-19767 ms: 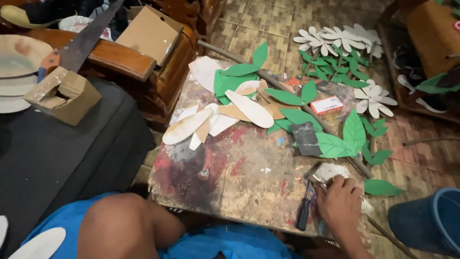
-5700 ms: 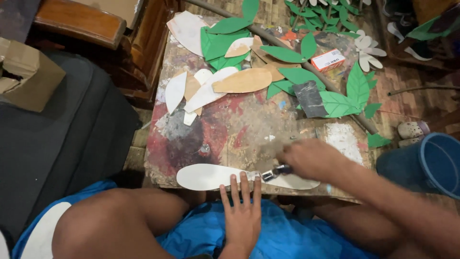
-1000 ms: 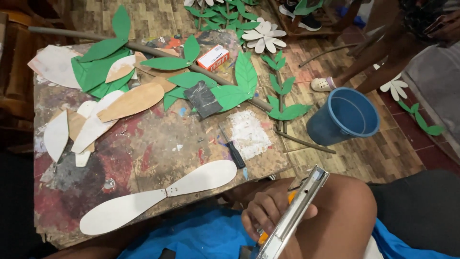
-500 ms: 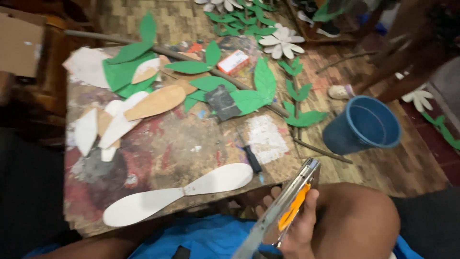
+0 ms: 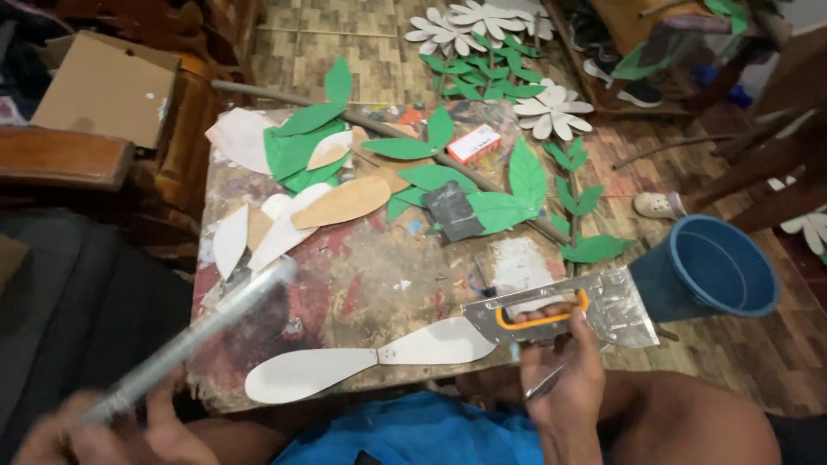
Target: Assembling a decorative flower by aligning and stapling individual paper petals to a central base.
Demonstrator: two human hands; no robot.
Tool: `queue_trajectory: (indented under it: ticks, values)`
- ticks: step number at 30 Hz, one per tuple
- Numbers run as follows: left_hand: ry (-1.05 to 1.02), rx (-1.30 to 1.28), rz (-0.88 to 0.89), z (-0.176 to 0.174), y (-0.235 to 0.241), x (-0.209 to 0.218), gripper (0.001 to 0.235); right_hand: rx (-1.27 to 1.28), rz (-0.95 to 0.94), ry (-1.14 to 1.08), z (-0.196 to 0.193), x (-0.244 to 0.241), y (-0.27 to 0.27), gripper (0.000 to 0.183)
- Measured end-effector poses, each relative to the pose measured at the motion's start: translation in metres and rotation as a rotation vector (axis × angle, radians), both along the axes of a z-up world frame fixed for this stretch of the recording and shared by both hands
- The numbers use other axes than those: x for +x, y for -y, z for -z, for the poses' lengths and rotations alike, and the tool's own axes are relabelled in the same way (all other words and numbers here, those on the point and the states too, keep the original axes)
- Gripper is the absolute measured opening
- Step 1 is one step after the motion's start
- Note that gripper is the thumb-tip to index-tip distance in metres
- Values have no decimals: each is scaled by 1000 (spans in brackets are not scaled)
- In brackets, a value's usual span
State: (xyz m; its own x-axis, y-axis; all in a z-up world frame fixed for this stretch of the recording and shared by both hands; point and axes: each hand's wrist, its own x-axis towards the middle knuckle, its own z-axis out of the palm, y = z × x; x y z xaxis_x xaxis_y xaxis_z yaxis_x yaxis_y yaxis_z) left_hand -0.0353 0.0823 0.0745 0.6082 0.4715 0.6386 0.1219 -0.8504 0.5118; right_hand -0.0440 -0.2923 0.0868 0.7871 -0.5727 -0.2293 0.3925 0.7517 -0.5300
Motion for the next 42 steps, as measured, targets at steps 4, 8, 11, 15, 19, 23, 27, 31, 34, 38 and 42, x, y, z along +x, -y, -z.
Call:
queue_trajectory:
  ticks: [4, 8, 11, 15, 19, 23, 27, 31, 34, 38, 42]
  values:
    - [421, -881, 434, 7, -12, 28, 32, -821, -179, -463, -2, 49, -18, 22]
    - [519, -1397, 319, -22, 7, 36, 18, -1761, -719, -821, 8, 103, -43, 35]
    - [487, -1453, 346, -18, 6, 31, 18, -1566, -697, -884, -12, 93, -50, 34]
    - [443, -1515, 392, -19, 15, 26, 22, -1267, -631, -814, -57, 70, -53, 23]
    - [248, -1536, 379, -18, 23, 22, 29, -1073, -703, -845, -62, 39, -40, 28]
    - [125, -1585, 441, -7, 41, 20, 31, -751, -622, -708, -31, 9, -27, 22]
    - [108, -1501, 573, 11, 64, 8, 22, -526, -608, -659, -30, 1, -22, 27]
    - [-102, -1381, 469, 30, 82, 17, 29, -430, -524, -798, -34, -1, -19, 26]
    - [-196, -1268, 429, 55, 91, 27, 28, -403, -483, -897, -37, -1, -20, 22]
    - [-146, -1225, 366, 115, 99, 40, 22, -447, -511, -927, -37, -7, -15, 22]
    - [-373, -872, 217, 95, 91, 45, 37, -561, -633, -983, -33, -11, 2, 27]
